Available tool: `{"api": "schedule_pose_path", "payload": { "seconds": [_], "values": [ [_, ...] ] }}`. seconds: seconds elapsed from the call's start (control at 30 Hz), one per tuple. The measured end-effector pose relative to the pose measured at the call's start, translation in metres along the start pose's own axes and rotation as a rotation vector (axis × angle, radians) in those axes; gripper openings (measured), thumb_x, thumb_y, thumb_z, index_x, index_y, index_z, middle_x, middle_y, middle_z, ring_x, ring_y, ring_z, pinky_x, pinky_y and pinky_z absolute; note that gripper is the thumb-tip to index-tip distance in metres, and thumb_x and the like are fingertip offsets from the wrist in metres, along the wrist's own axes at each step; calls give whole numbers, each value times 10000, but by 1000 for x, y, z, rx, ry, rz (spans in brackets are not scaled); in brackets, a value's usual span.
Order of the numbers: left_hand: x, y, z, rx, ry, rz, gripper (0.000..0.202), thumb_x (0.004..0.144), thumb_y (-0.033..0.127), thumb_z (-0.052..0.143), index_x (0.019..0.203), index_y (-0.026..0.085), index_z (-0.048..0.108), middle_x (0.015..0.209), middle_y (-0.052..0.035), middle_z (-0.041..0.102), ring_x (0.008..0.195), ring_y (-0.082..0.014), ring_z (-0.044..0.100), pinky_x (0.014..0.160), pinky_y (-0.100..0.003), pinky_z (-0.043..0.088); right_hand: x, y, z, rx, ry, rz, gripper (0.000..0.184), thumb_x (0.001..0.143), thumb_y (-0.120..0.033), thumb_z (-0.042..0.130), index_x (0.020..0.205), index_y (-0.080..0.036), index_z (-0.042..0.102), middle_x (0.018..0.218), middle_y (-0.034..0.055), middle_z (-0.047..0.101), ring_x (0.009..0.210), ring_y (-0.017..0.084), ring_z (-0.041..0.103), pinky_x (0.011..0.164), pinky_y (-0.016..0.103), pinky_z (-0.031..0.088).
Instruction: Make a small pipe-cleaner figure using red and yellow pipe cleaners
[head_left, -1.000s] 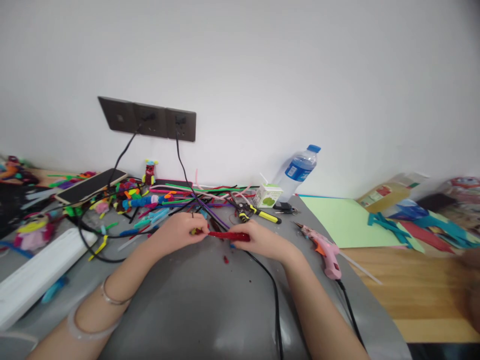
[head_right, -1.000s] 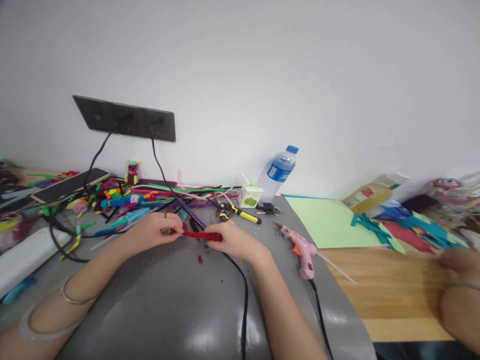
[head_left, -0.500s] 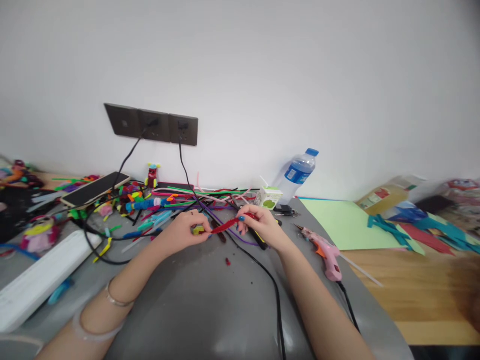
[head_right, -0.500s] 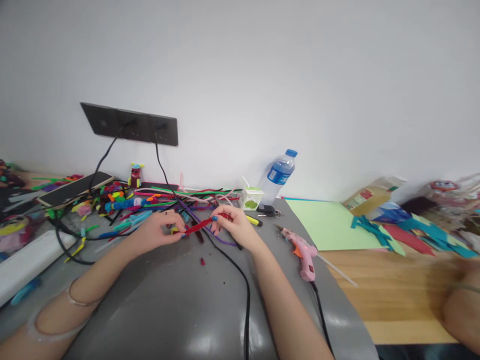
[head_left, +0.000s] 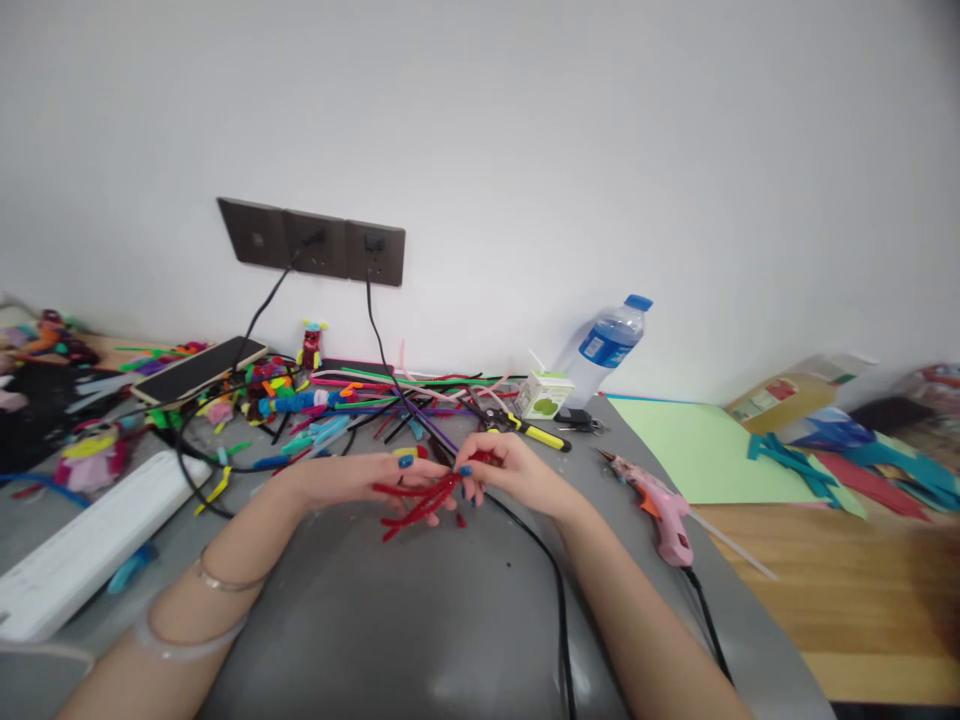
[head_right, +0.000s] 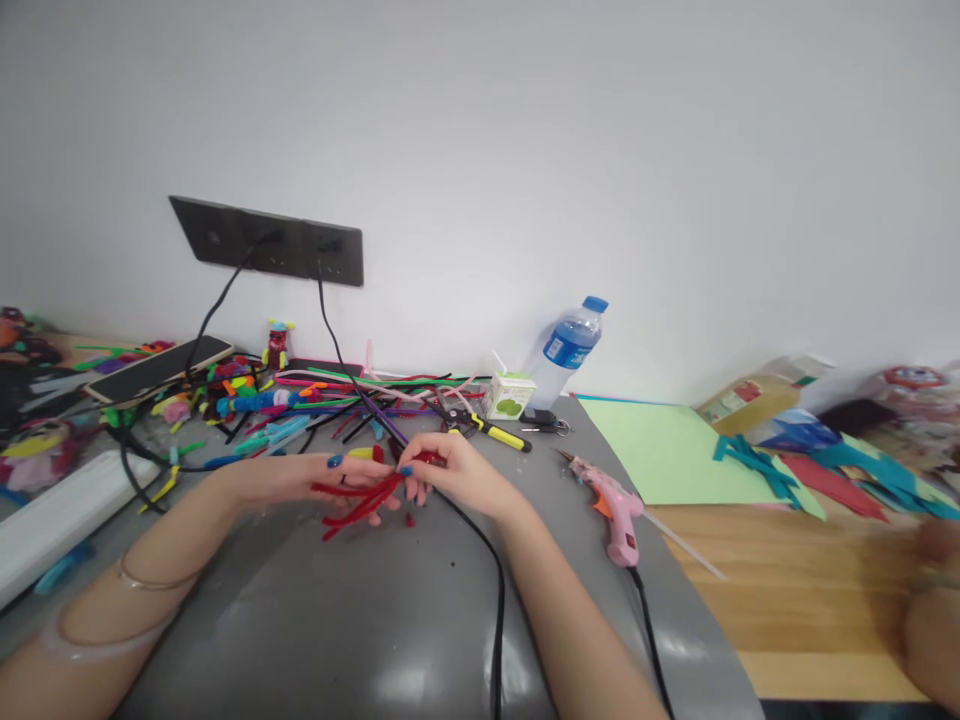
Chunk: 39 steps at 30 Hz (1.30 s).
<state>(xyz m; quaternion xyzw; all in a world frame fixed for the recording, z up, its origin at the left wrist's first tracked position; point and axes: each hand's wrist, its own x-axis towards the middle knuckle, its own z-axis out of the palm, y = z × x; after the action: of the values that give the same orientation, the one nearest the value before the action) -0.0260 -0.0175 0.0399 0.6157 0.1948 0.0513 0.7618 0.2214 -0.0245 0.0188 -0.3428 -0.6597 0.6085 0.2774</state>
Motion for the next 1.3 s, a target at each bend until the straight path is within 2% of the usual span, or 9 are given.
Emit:
{"api": "schedule_pose_path", "payload": {
  "seconds": [0.1, 0.27, 0.43, 0.57, 0.77, 0.93, 1.07, 1.23, 1.3],
  "values": [
    [0, 0, -2, -50, -49, -13, 545, 924, 602, 411, 1331, 259, 535, 1318, -107, 612, 1003, -201, 657, 894, -299, 452, -2, 0, -4, 24, -6, -19, 279, 862, -424, 667, 822, -152, 619, 645, 11, 674, 527, 94, 601, 553, 217, 498],
    [18, -12, 4, -127, -68, -120, 486, 977, 527, 306, 1114, 189, 627, 866, -80, 712, 639, -158, 643, 623, -275, 475, -2, 0, 6, 73, -81, 12, 289, 852, -441, 674, 842, -156, 623, 646, 10, 672, 518, 99, 605, 527, 218, 500],
    [30, -23, 8, -212, 116, -126, 404, 944, 537, 436, 918, 167, 596, 581, 29, 513, 427, -88, 425, 432, -206, 363, 1, -1, 11, 38, -42, -18, 293, 849, -451, 673, 843, -162, 624, 630, -2, 651, 502, 90, 573, 503, 210, 477],
    [31, -25, 11, -381, 103, -34, 253, 953, 438, 498, 981, 194, 557, 574, 81, 354, 407, -48, 243, 415, -168, 285, 2, -2, 6, 2, 45, -76, 296, 854, -463, 657, 831, -171, 612, 613, -13, 625, 482, 84, 528, 478, 209, 454],
    [29, -18, 16, -408, 89, -19, 247, 870, 270, 635, 1099, 217, 558, 760, 29, 474, 483, -50, 407, 408, -172, 292, 0, -2, -4, -10, 109, -123, 293, 872, -460, 635, 810, -182, 568, 590, -20, 603, 463, 78, 485, 443, 194, 389],
    [28, -12, 18, -518, 90, -4, 258, 860, 147, 576, 1112, 203, 580, 759, 40, 420, 444, -9, 277, 393, -148, 168, 1, 2, -10, 33, 188, -150, 336, 838, -510, 658, 797, -189, 567, 542, -38, 552, 448, 86, 449, 442, 209, 375],
    [29, -13, 19, -515, 122, -14, 231, 931, 223, 520, 1159, 218, 557, 668, 70, 411, 367, -2, 225, 367, -150, 133, 4, 10, -14, 87, 236, -158, 330, 824, -498, 683, 811, -185, 580, 552, -44, 535, 452, 78, 431, 451, 205, 361],
    [31, -19, 20, -406, 202, 54, 358, 928, 369, 550, 1214, 154, 558, 609, 35, 574, 336, -52, 428, 333, -178, 241, 6, 15, -15, 121, 307, -162, 307, 823, -471, 696, 852, -184, 591, 538, -52, 540, 437, 71, 403, 438, 197, 306],
    [32, -22, 20, -346, 205, 37, 377, 935, 446, 524, 1122, 128, 606, 515, 33, 570, 310, -62, 410, 325, -179, 252, 6, 14, -15, 148, 325, -173, 298, 820, -460, 702, 846, -187, 585, 523, -57, 538, 426, 68, 389, 435, 196, 298]
  ]
}}
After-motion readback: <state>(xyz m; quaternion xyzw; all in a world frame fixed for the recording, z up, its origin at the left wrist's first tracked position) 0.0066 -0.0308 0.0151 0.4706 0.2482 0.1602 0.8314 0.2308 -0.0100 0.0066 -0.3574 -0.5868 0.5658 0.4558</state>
